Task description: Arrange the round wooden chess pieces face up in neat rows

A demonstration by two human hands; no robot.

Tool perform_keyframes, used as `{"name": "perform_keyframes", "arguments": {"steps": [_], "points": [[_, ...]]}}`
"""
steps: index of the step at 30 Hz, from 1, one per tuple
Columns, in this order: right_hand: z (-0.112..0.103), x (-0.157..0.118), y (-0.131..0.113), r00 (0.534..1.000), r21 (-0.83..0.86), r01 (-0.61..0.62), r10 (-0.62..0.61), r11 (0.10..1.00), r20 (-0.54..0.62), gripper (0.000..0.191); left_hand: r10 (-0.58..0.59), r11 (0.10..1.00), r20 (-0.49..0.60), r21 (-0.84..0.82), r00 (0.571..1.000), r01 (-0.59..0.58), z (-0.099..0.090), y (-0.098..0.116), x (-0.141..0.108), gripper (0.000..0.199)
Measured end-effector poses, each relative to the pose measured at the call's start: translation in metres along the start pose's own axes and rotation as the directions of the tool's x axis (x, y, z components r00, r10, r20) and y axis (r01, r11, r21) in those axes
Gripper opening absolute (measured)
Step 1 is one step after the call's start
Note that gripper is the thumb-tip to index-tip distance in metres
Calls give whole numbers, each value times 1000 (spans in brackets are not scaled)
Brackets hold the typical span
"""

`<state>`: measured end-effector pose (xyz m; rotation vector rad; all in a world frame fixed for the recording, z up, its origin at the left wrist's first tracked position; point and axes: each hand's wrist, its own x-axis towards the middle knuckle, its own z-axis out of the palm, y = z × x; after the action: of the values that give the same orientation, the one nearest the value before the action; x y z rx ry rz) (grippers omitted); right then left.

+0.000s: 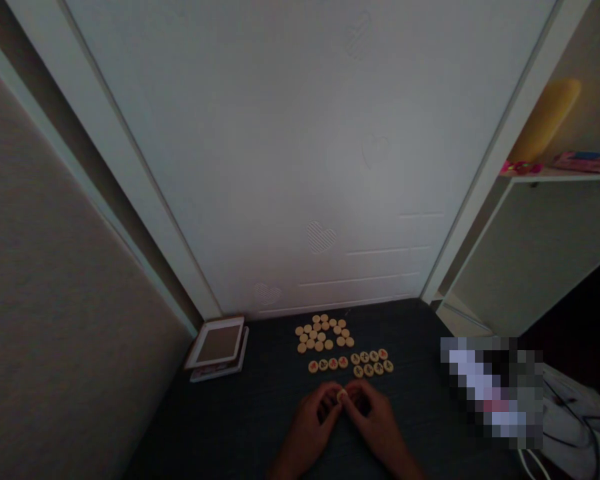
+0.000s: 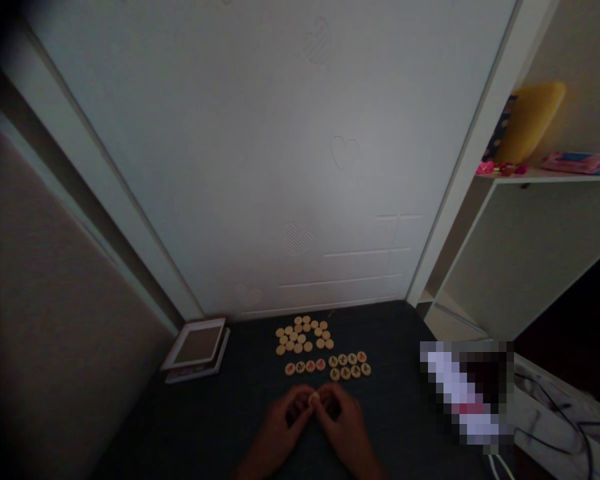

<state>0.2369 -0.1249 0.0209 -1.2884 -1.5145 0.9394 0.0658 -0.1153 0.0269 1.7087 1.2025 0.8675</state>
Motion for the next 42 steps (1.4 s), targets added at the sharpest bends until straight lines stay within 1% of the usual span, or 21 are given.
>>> {"name": "perform_keyframes", "arguments": {"steps": [7,14,19,23,26,29,33,35,37,42], "points": [[-1,0,4,1000,-29,-24,24,999,-7,30,6,999,18,34,1000,-7,-1,2,-2,22],[-2,0,1,1000,-27,15,-15,1000,-6,29,0,999,-11,49,1000,0,2,-1,-1,24],[-3,-2,0,999,-4,45,-45,999,14,27,-17,1000,-29,12,999,18,3,3,-2,29],[-4,-1,-1,998,-25,62,-62,998,11,27,-20,999,-19,-29,1000,20,0,9,-2,31],[-4,-1,-1,998,-39,62,-63,997,-6,29,-22,999,-7,-49,1000,21,-2,12,-2,30],[-4,-1,0,997,-40,63,-64,997,-32,32,-11,999,-26,-47,1000,10,0,12,-2,29],[-5,-2,3,992,-32,73,-76,997,-100,34,3,999,-42,-32,999,-4,3,9,-4,27],[-6,-2,5,988,-18,78,-79,997,-136,36,14,1000,-35,-1,999,-14,3,9,-4,25],[-7,-2,7,984,-9,67,-68,998,-166,38,46,997,-25,63,999,-44,2,10,-5,23],[-10,-4,12,969,-6,12,-13,1000,-247,43,144,942,25,303,989,-145,-4,15,-1,17]]}}
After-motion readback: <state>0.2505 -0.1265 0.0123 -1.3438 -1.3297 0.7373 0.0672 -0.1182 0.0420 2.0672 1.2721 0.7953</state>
